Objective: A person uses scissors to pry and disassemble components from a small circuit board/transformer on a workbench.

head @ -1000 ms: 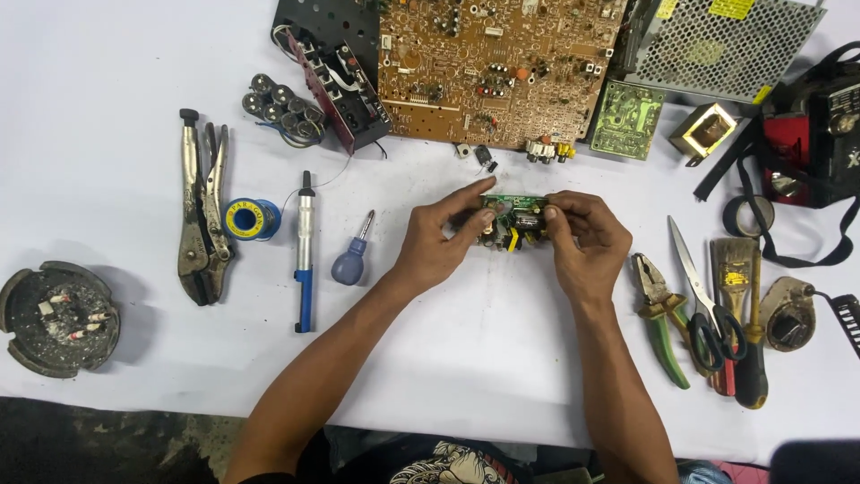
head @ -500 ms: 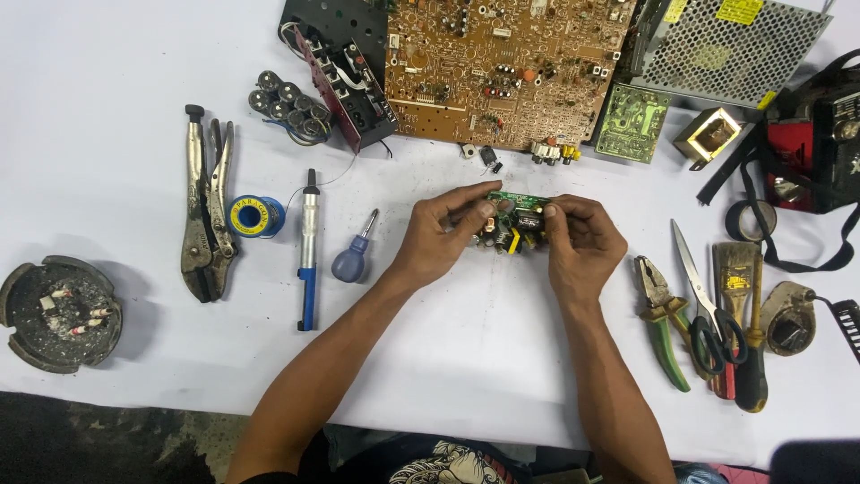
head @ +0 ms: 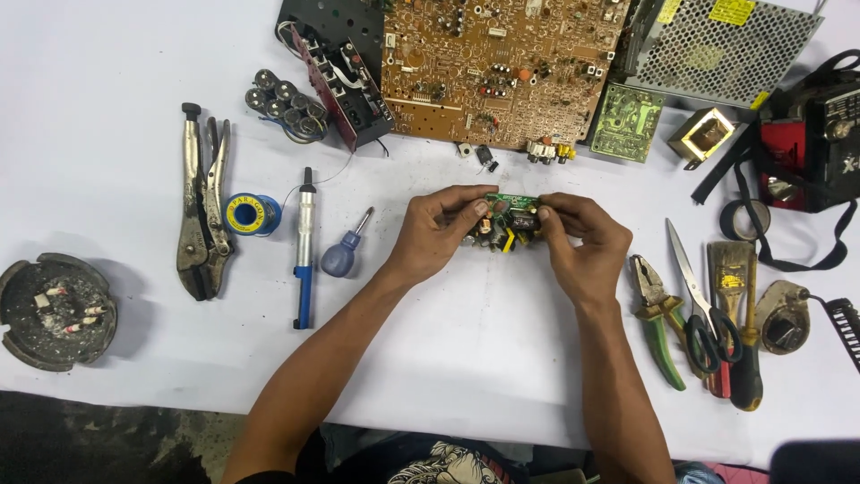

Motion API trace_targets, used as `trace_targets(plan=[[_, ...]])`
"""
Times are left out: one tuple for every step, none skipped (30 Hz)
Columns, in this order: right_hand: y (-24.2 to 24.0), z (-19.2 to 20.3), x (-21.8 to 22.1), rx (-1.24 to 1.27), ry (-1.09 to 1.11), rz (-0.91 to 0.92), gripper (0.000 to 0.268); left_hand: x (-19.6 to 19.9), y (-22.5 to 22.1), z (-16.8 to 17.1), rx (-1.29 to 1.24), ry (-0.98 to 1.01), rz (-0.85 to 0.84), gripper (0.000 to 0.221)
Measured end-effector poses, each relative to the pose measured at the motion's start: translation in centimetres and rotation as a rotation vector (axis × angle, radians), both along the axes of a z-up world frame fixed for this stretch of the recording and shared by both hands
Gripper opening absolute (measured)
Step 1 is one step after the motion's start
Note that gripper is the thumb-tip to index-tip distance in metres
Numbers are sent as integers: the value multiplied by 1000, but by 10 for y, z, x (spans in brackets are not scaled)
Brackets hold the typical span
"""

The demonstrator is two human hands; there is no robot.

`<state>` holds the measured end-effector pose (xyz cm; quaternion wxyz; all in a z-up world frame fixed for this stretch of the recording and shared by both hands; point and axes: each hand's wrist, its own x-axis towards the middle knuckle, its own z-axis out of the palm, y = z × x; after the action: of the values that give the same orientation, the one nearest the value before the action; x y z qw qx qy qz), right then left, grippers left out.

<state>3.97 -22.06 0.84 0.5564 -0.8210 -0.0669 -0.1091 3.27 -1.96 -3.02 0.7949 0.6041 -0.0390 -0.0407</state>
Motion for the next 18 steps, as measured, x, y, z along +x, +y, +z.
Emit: trace_targets(plan=[[1, 1, -1, 1, -1, -2, 9, -1, -1, -1, 1, -1, -2, 25], [2, 1, -1, -62, -69, -3, 8, -2, -1, -2, 12, -5, -4, 25], [3, 2, -1, -125, -137, -4, 7, -2, -2, -3, 23, -9, -6, 25], [3, 1, -1, -126, -138, -5, 7, -1, -1, -2, 22, -10, -7, 25], [4, -1, -2, -158, -169, -15, 7, -1, -1, -2, 23, -11, -12, 25], [4, -3, -3, -191, -201, -24, 8, -1, 0, -3, 23, -11, -18, 24], [5, -2, -2, -193, -199, -22, 8, 0, 0, -4, 21, -9, -17, 24], [6, -1, -2, -207, -215, -24, 7, 0, 0, -4, 19, -11, -12, 24], [8, 0, -2, -219, -233, -24, 7, 0, 1, -4, 20, -16, -6, 24], [7, -3, -2, -217, -235, -22, 7, -1, 1, -3, 21, -17, -3, 24], [7, -6, -2, -215, -225, -26, 7, 0, 1, -1, 29, -13, -7, 24], [6, -8, -2, -212, -216, -30, 7, 0, 2, 1, 37, -8, -11, 24], [5, -8, -3, -213, -217, -31, 7, 0, 1, -1, 36, -10, -11, 24], [4, -9, -4, -202, -215, -27, 7, 1, 0, -2, 39, -14, -8, 24], [4, -9, -4, -188, -213, -22, 7, 1, 0, -3, 44, -19, -3, 24], [2, -3, -4, -187, -216, -20, 7, 1, -1, -2, 45, -21, -1, 24], [2, 3, -4, -172, -197, 11, 8, 2, -2, 0, 35, -22, 11, 23], [1, 9, -3, -158, -178, 43, 9, 2, -2, 2, 25, -24, 22, 23]])
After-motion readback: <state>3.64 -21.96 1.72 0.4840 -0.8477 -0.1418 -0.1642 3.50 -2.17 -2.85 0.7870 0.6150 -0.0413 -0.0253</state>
